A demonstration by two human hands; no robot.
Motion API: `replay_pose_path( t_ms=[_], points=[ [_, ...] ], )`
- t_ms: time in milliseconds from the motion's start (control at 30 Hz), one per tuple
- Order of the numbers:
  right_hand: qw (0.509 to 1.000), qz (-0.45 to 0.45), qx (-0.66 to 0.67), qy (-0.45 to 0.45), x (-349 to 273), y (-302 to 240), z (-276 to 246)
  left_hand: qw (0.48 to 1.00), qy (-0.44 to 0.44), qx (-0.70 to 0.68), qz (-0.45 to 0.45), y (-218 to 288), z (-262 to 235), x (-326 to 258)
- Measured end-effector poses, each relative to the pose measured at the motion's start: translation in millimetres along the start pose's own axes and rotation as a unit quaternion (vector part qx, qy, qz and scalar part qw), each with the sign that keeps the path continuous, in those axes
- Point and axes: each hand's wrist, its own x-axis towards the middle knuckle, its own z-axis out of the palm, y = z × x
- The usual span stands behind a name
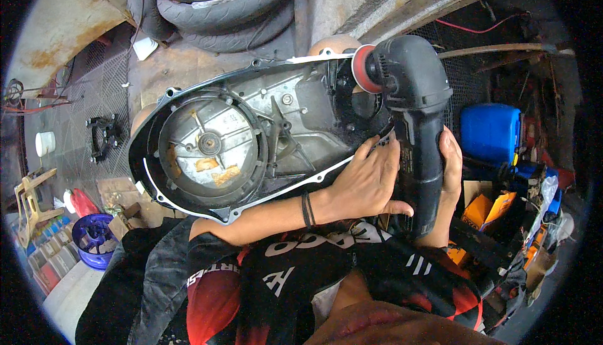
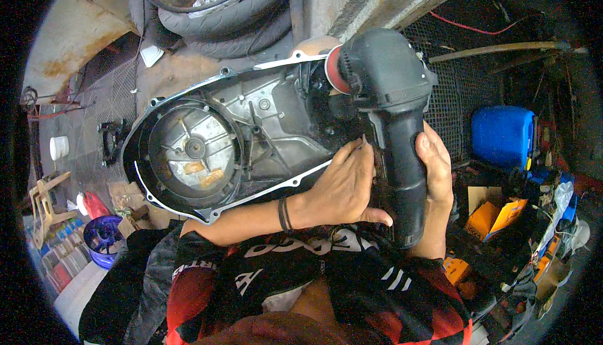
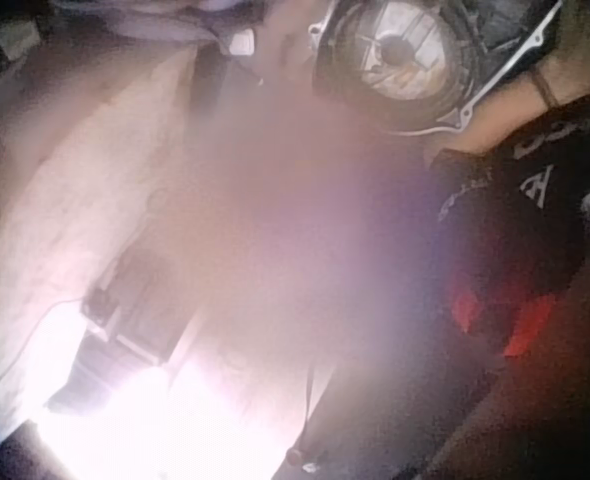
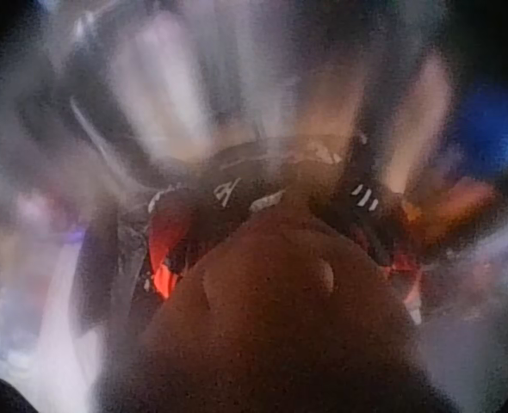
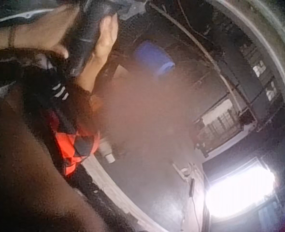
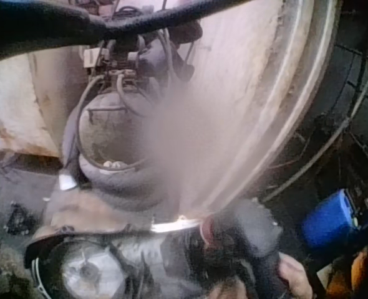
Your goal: The person sits on the floor and uses an angle grinder to smooth the edges and surfaces of a large metal engine casing. They hold the part with one hand and operate the grinder with the other, moving the tool along the rim and interior surfaces.
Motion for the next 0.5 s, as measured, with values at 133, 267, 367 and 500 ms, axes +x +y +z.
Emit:
replay_pose_path(
  t_ms=[133, 267, 367, 500],
  points=[
    [0.999, -0.046, 0.007, 0.023, -5, 2, 14, 1.000, 0.022, 0.013, 0.009, -2, 4, 0],
    [1.000, -0.009, 0.003, -0.024, 2, 4, 2, 1.000, 0.016, 0.006, -0.002, 2, 3, -9],
    [0.999, -0.005, 0.010, -0.033, 1, 5, 2, 0.999, 0.033, 0.006, 0.005, 2, 4, -9],
    [0.999, -0.027, -0.009, 0.027, -5, 4, 12, 1.000, 0.008, -0.003, -0.004, 2, 0, -3]
  ],
)
